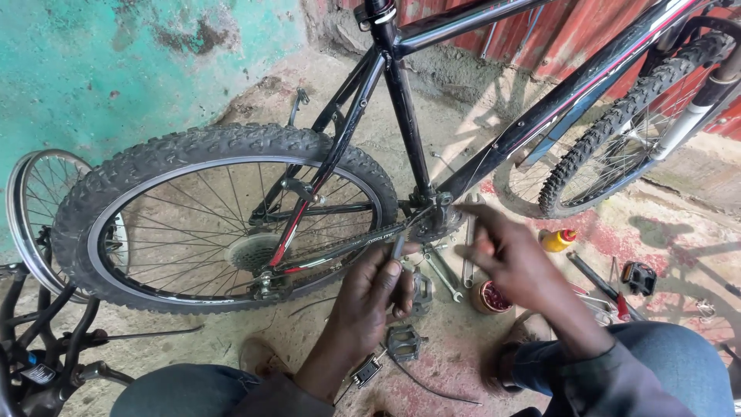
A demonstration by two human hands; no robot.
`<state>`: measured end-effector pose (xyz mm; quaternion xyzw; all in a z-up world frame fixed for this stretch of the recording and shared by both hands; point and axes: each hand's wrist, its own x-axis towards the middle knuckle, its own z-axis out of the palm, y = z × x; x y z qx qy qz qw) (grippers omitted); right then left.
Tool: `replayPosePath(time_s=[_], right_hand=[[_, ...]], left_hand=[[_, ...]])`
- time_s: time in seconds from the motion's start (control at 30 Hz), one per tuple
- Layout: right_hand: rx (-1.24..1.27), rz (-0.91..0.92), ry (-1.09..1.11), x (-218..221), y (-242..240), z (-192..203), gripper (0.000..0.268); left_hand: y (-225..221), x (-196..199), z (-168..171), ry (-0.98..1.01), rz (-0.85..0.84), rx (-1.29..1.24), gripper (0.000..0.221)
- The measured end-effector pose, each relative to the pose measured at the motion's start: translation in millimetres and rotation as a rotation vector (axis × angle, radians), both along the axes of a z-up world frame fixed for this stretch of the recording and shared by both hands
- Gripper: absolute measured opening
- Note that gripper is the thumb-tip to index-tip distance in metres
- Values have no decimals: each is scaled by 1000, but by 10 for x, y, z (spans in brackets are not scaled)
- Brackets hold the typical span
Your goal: Servicing the rear wheel and chain assembly of a bicycle using a multi-tool.
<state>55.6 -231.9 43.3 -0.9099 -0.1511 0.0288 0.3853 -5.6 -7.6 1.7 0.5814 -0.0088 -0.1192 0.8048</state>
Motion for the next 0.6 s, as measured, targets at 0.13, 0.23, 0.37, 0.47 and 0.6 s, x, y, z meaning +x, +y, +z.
replayPosePath(time_s=[0.13, 0.23, 0.37, 0.47, 0.6], right_hand=[[132, 177, 46, -175, 222, -206, 13], [280, 231, -95, -276, 345, -175, 8], [464, 320, 108, -341, 399, -98, 5], [515, 357, 101, -362, 400, -121, 3], [291, 236, -83, -383, 377, -259, 5]], left_hand=[[-95, -98, 103, -179, 34, 348, 27], [-145, -156, 139, -220, 79, 446, 25], [-141, -186, 158, -202, 54, 324, 28], [-100, -187, 203, -167, 27, 272, 40], [-23, -177, 175, -103, -3, 221, 21]])
